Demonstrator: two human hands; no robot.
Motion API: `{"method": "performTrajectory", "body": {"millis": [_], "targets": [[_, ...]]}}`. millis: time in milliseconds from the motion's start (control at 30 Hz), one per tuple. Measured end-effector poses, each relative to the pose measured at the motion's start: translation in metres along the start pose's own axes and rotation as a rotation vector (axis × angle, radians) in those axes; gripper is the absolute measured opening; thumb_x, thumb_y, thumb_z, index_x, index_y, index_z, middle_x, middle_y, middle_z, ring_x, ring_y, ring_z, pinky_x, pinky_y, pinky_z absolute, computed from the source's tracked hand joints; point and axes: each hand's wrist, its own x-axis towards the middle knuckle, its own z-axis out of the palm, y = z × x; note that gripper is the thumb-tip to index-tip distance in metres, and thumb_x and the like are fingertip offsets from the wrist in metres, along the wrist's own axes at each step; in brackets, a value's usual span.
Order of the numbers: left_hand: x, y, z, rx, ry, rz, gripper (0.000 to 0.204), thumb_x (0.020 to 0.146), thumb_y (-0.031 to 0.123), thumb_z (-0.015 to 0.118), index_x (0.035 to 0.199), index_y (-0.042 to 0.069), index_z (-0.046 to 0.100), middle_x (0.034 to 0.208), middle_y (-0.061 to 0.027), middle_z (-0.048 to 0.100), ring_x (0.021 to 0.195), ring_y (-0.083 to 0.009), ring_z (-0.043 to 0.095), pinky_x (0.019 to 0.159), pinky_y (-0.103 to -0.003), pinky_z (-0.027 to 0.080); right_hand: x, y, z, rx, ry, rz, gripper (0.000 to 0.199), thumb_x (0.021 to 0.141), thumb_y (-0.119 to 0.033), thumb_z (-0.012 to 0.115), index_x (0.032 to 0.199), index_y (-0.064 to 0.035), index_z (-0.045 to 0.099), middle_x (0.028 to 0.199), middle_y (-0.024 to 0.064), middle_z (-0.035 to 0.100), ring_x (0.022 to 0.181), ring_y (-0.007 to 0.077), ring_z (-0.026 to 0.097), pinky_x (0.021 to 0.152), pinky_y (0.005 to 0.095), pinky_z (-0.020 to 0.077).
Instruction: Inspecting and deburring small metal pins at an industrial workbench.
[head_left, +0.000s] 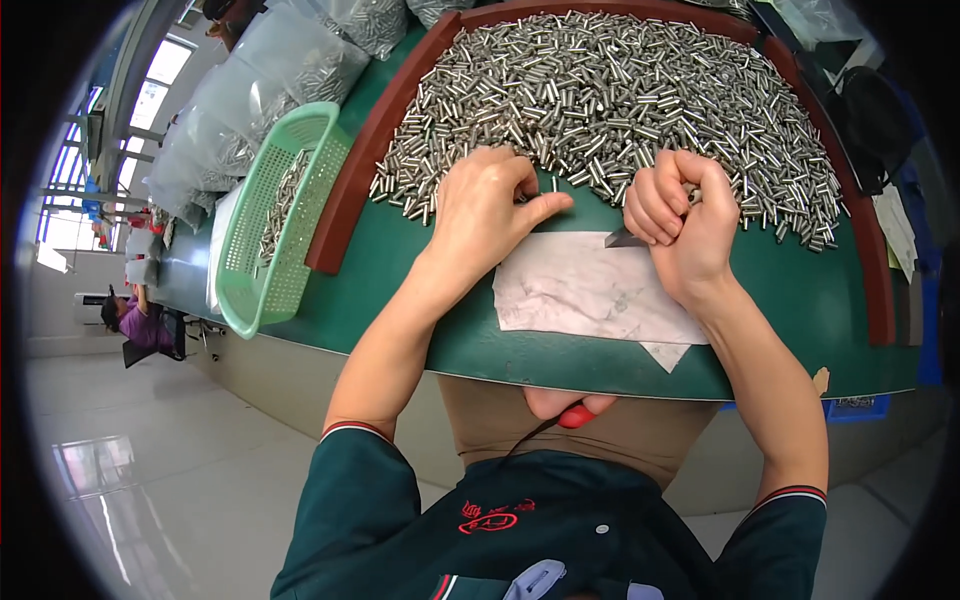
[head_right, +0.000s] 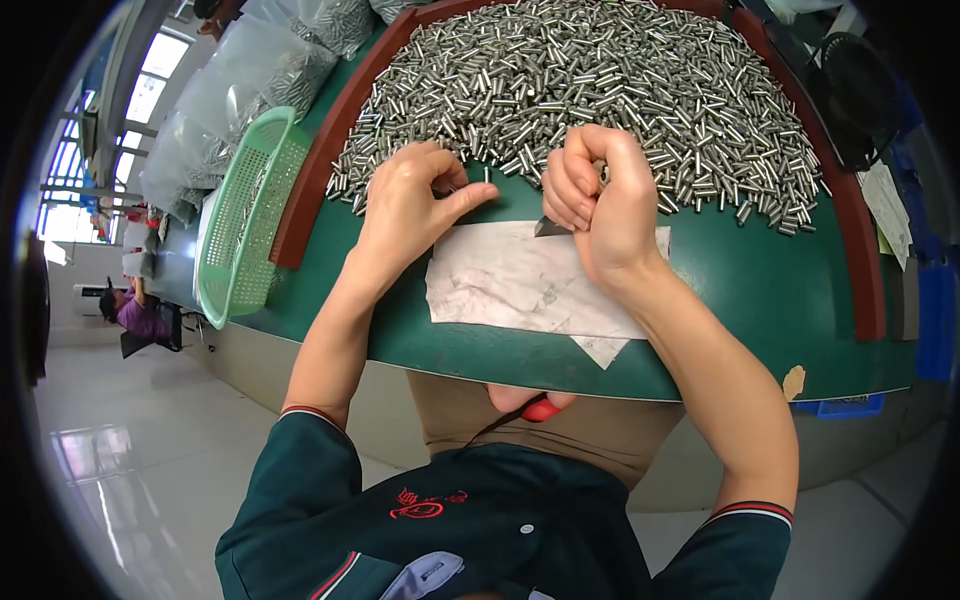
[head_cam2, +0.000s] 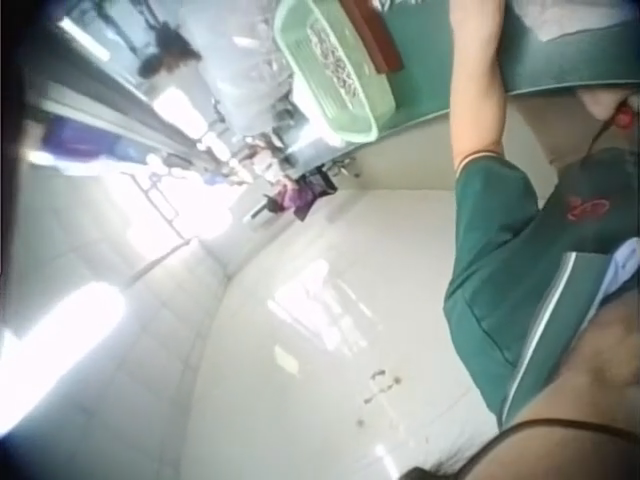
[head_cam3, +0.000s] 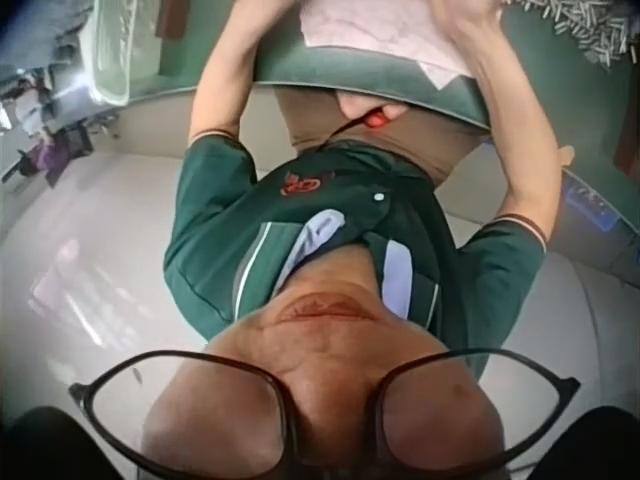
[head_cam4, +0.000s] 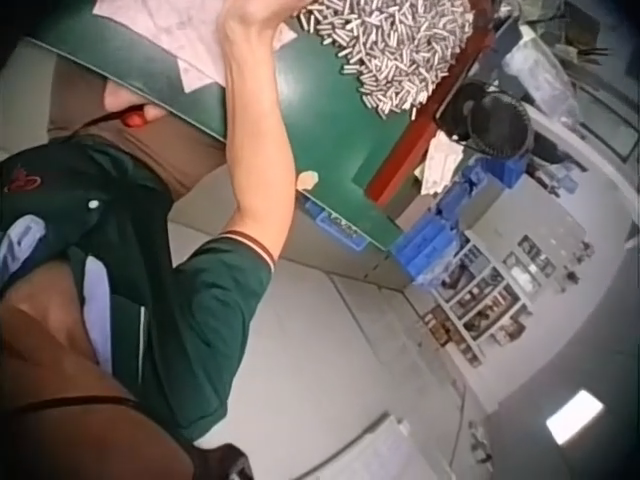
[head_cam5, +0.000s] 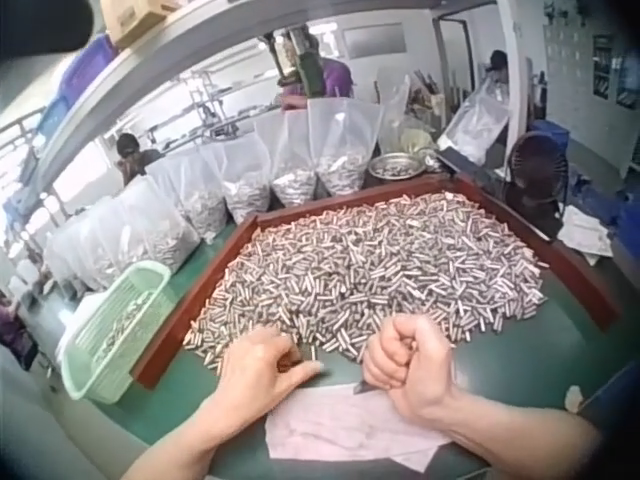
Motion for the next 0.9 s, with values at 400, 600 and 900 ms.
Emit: {"method": "performTrajectory", "body": {"millis": [400, 600, 900], "targets": [[-0.0009, 0.0025, 0.0074, -0.123, -0.106, 0.062, 0.009, 0.068, 0.005, 0.062, 0.073, -0.001, 0.057, 0.066, -0.0085, 0.054, 0.064, -0.02, 0.054, 0.056, -0.03, 0.044, 0.0012, -0.0006, 0.0005, -0.008, 0.027, -0.014, 0.029, 0.08, -0.019, 0.03, 0.051, -0.0126, 0.026, 0.04, -0.0023, 0.025, 0.037, 0.0071, 0.017, 0.038, 0.0235, 0.0158], [0.0012, 0.0034, 0.0057, -0.322, -0.114, -0.023, 0.008, 0.074, 0.003, 0.06, 0.081, -0.001, 0.057, 0.07, -0.0039, 0.056, 0.061, -0.0112, 0.05, 0.056, -0.023, 0.041, 0.0015, 0.0006, -0.0022, 0.012, 0.024, -0.004, 0.03, 0.081, -0.019, 0.03, 0.052, -0.0122, 0.027, 0.04, -0.0022, 0.025, 0.036, 0.007, 0.017, 0.037, 0.0229, 0.0164], [0.0017, 0.0011, 0.0084, -0.452, -0.176, -0.172, 0.013, 0.08, 0.004, 0.056, 0.091, -0.002, 0.061, 0.074, -0.0029, 0.06, 0.067, -0.007, 0.053, 0.062, -0.021, 0.043, 0.0019, 0.0011, -0.0026, 0.03, 0.022, -0.005, 0.031, 0.081, -0.019, 0.03, 0.051, -0.012, 0.027, 0.04, -0.0021, 0.026, 0.035, 0.0067, 0.017, 0.036, 0.0227, 0.0163]]}}
